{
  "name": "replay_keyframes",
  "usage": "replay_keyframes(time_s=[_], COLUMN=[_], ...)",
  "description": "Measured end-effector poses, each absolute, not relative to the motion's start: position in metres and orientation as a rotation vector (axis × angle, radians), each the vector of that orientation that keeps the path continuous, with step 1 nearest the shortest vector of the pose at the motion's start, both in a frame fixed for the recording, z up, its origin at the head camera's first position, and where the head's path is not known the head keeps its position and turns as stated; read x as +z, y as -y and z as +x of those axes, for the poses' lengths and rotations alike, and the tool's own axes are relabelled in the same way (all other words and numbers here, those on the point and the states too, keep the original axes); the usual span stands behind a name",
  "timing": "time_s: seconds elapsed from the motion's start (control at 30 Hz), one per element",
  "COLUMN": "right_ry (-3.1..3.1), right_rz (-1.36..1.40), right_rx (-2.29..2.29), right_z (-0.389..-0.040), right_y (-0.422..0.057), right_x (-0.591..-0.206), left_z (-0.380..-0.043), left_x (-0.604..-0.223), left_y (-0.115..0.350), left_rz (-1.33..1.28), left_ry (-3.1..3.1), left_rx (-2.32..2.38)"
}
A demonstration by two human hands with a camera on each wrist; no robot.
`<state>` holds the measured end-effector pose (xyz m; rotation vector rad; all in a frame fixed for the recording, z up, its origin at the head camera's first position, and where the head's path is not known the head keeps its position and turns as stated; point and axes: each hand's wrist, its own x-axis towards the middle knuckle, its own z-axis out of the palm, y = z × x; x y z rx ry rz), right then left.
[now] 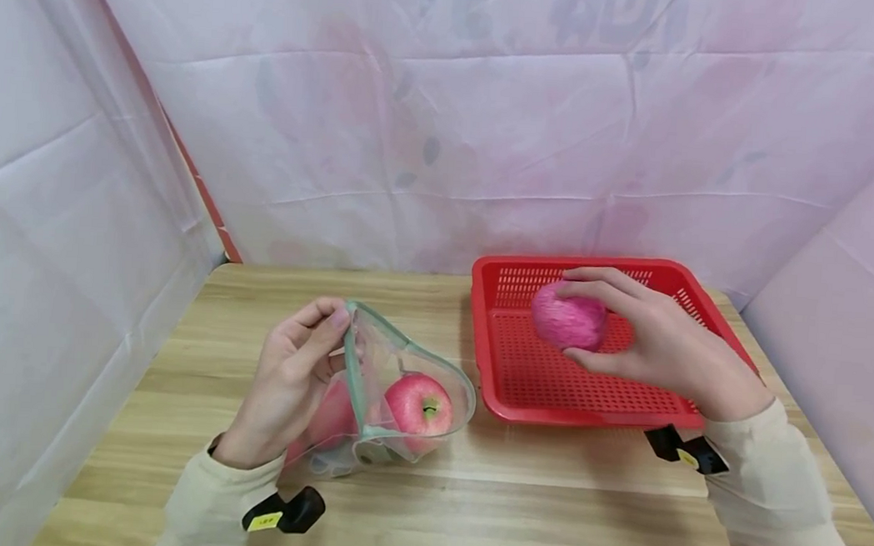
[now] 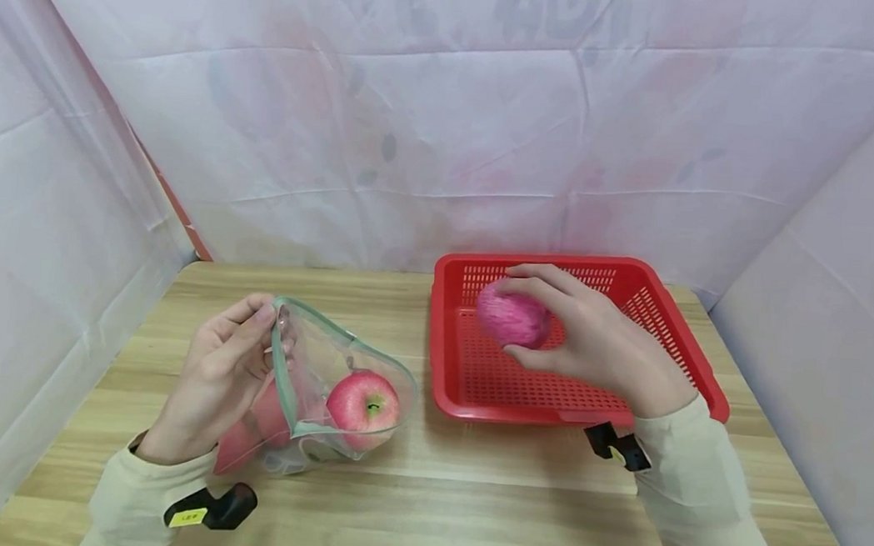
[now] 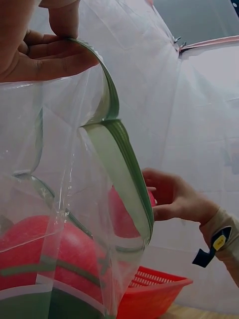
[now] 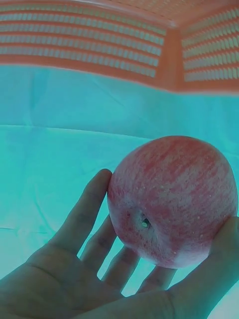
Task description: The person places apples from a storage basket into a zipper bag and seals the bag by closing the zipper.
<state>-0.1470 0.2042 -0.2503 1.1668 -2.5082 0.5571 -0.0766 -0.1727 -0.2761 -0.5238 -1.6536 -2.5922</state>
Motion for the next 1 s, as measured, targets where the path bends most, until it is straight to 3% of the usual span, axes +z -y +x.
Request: replay_keyframes(time_s=[1.0], right_ry=[2.106], right_rz=[1.361], right_rx=[1.087], right_z=[-0.118], right_y=[-0.126], right_x=[-0.266], left_z=[-0.076], left_x=[-0.273], left_y=[0.17], left_rz=[-0.522], left_ry=[1.65], left_rx=[-2.598])
